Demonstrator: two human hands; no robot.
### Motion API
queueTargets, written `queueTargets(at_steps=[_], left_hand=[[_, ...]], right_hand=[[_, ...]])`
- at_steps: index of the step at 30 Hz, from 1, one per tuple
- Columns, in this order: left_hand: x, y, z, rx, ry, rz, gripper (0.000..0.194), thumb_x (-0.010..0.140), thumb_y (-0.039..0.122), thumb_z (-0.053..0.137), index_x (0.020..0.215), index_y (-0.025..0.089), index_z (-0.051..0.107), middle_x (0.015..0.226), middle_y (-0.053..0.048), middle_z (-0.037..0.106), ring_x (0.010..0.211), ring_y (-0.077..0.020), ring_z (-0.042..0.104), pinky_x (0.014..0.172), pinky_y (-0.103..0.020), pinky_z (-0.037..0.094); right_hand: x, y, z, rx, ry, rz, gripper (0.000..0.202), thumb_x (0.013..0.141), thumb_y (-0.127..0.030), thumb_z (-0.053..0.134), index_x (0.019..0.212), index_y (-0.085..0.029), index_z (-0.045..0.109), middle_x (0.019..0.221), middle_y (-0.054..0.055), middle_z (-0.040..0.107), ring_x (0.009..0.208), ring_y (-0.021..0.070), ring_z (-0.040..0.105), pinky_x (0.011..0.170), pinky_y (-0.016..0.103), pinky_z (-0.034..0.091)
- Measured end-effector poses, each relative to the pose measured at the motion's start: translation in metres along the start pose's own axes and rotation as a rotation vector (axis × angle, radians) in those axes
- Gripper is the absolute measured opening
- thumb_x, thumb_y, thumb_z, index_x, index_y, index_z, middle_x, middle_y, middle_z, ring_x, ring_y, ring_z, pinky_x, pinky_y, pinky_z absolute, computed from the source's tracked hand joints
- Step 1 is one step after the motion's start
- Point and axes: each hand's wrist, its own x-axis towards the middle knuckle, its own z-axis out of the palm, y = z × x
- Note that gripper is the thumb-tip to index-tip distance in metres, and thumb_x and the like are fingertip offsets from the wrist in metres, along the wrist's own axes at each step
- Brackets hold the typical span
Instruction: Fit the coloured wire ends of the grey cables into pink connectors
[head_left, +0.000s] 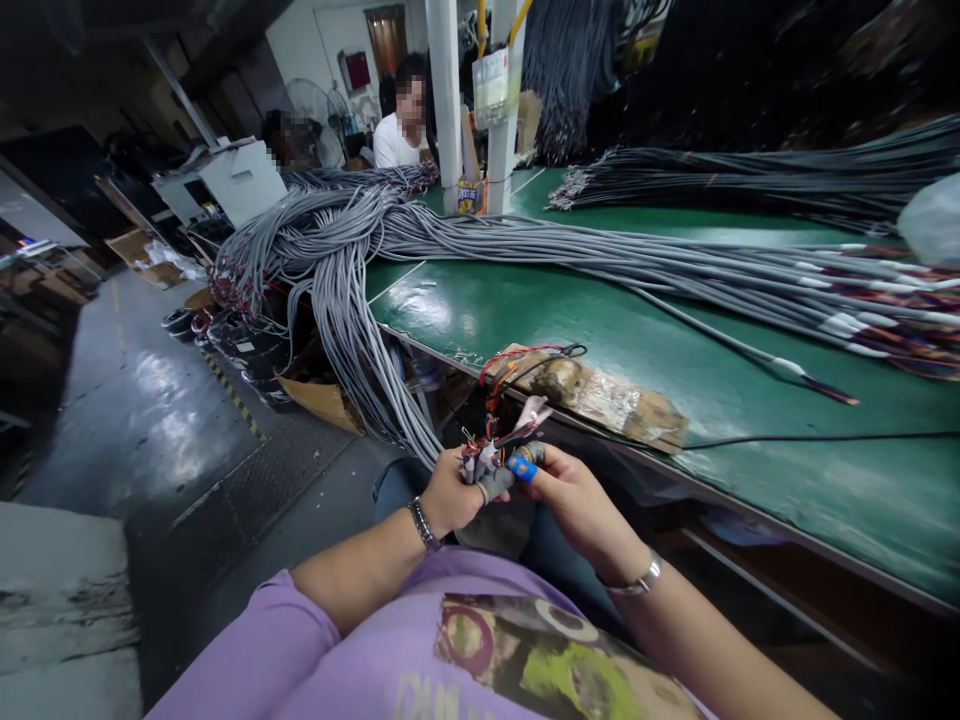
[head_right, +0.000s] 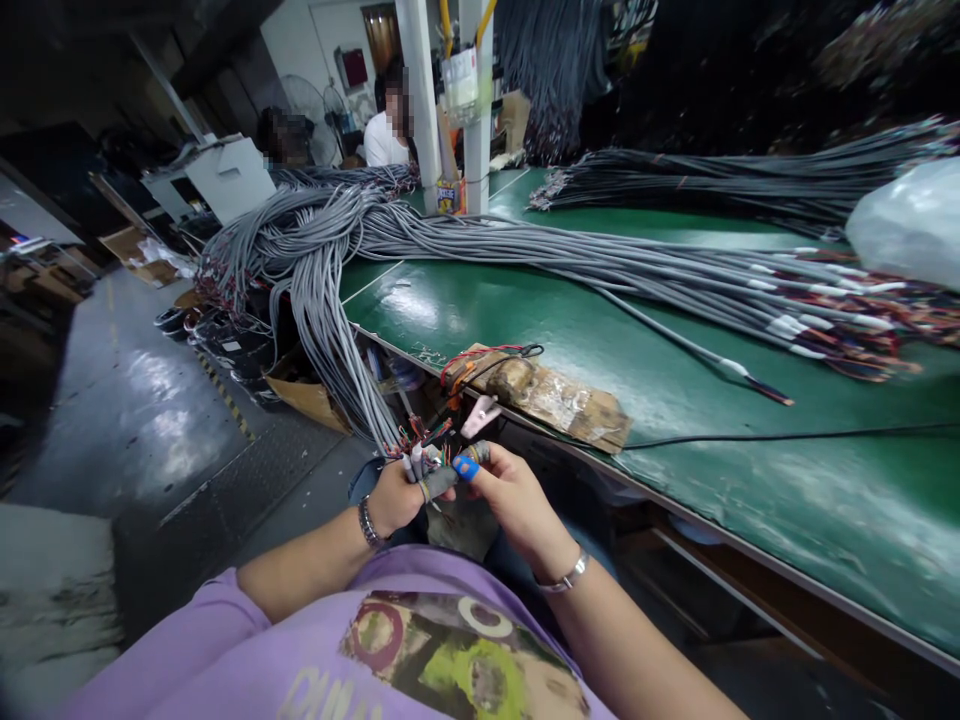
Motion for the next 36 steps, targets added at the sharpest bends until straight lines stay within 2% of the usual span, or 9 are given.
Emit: queueTargets(at_steps=[6, 13, 15, 21, 23, 27, 29, 33, 36], left_hand=[[0.001, -0.008, -0.003, 0.05, 0.034, 0.06, 0.042, 0.062, 0.052, 0.076, 0.054, 0.013, 0.064, 0.053, -0.003, 0.061, 0.052, -0.0126, 0.057, 0.054, -0.024, 0.049], [0.003, -0.01, -0.004, 0.015, 0.076, 0.039, 0.042, 0.062, 0.053, 0.075, 0.054, 0.013, 0.064, 0.053, -0.004, 0.062, 0.051, -0.0125, 0.057, 0.054, -0.025, 0.05], [0.004, -0.01, -0.005, 0.023, 0.045, 0.039, 0.042, 0.063, 0.052, 0.075, 0.055, 0.013, 0.063, 0.053, -0.004, 0.061, 0.051, -0.0126, 0.058, 0.055, -0.025, 0.05], [0.005, -0.009, -0.009, 0.033, -0.155, 0.015, 0.039, 0.058, 0.047, 0.08, 0.063, 0.012, 0.064, 0.056, -0.002, 0.062, 0.051, -0.0117, 0.057, 0.053, -0.024, 0.048], [0.004, -0.009, -0.009, 0.032, -0.127, 0.019, 0.038, 0.06, 0.047, 0.079, 0.063, 0.012, 0.065, 0.056, -0.002, 0.063, 0.052, -0.0121, 0.057, 0.054, -0.024, 0.047], [0.001, -0.011, -0.01, 0.031, -0.011, 0.012, 0.039, 0.064, 0.048, 0.076, 0.056, 0.011, 0.064, 0.056, -0.005, 0.063, 0.053, -0.013, 0.058, 0.056, -0.026, 0.049], [0.002, -0.014, -0.011, 0.004, 0.018, 0.024, 0.038, 0.066, 0.047, 0.075, 0.056, 0.011, 0.065, 0.055, -0.005, 0.064, 0.053, -0.0132, 0.059, 0.057, -0.026, 0.049], [0.006, -0.018, -0.011, -0.084, 0.04, 0.061, 0.034, 0.067, 0.043, 0.076, 0.059, 0.011, 0.065, 0.055, -0.004, 0.064, 0.051, -0.0125, 0.059, 0.055, -0.025, 0.048], [0.01, -0.016, -0.008, -0.15, 0.035, 0.074, 0.034, 0.068, 0.042, 0.075, 0.059, 0.012, 0.063, 0.055, -0.004, 0.065, 0.05, -0.0119, 0.059, 0.054, -0.024, 0.048]], right_hand=[[-0.004, -0.003, 0.0, -0.022, -0.023, -0.041, 0.027, 0.068, -0.045, 0.075, 0.069, -0.019, 0.066, 0.061, 0.001, 0.063, 0.057, 0.0135, 0.049, 0.056, 0.027, 0.04], [-0.006, -0.006, 0.003, -0.059, -0.005, -0.1, 0.025, 0.069, -0.044, 0.075, 0.072, -0.02, 0.068, 0.065, 0.003, 0.066, 0.061, 0.0159, 0.053, 0.06, 0.029, 0.043], [-0.005, -0.003, 0.003, -0.03, 0.018, -0.104, 0.025, 0.069, -0.044, 0.075, 0.073, -0.02, 0.068, 0.064, 0.002, 0.065, 0.061, 0.016, 0.053, 0.06, 0.029, 0.043], [-0.002, 0.01, 0.003, 0.049, 0.035, -0.066, 0.024, 0.071, -0.043, 0.074, 0.071, -0.021, 0.064, 0.062, 0.0, 0.062, 0.057, 0.0148, 0.053, 0.059, 0.029, 0.043], [-0.001, 0.012, 0.002, 0.081, 0.057, -0.049, 0.024, 0.07, -0.042, 0.074, 0.071, -0.02, 0.064, 0.062, 0.0, 0.06, 0.056, 0.0137, 0.051, 0.057, 0.028, 0.043], [0.003, 0.009, -0.003, 0.195, 0.223, -0.033, 0.029, 0.062, -0.041, 0.081, 0.067, -0.02, 0.063, 0.057, -0.004, 0.052, 0.05, 0.009, 0.042, 0.052, 0.024, 0.042], [0.004, 0.007, -0.007, 0.262, 0.259, -0.002, 0.03, 0.06, -0.041, 0.082, 0.066, -0.02, 0.061, 0.055, -0.005, 0.049, 0.048, 0.0076, 0.039, 0.05, 0.023, 0.043], [0.009, 0.004, -0.015, 0.383, 0.21, 0.078, 0.032, 0.065, -0.049, 0.077, 0.067, -0.02, 0.062, 0.06, -0.003, 0.055, 0.049, 0.0079, 0.044, 0.052, 0.023, 0.049], [0.019, -0.001, -0.018, 0.446, 0.097, 0.179, 0.038, 0.069, -0.059, 0.07, 0.071, -0.021, 0.065, 0.068, 0.002, 0.062, 0.052, 0.0108, 0.051, 0.053, 0.026, 0.052]])
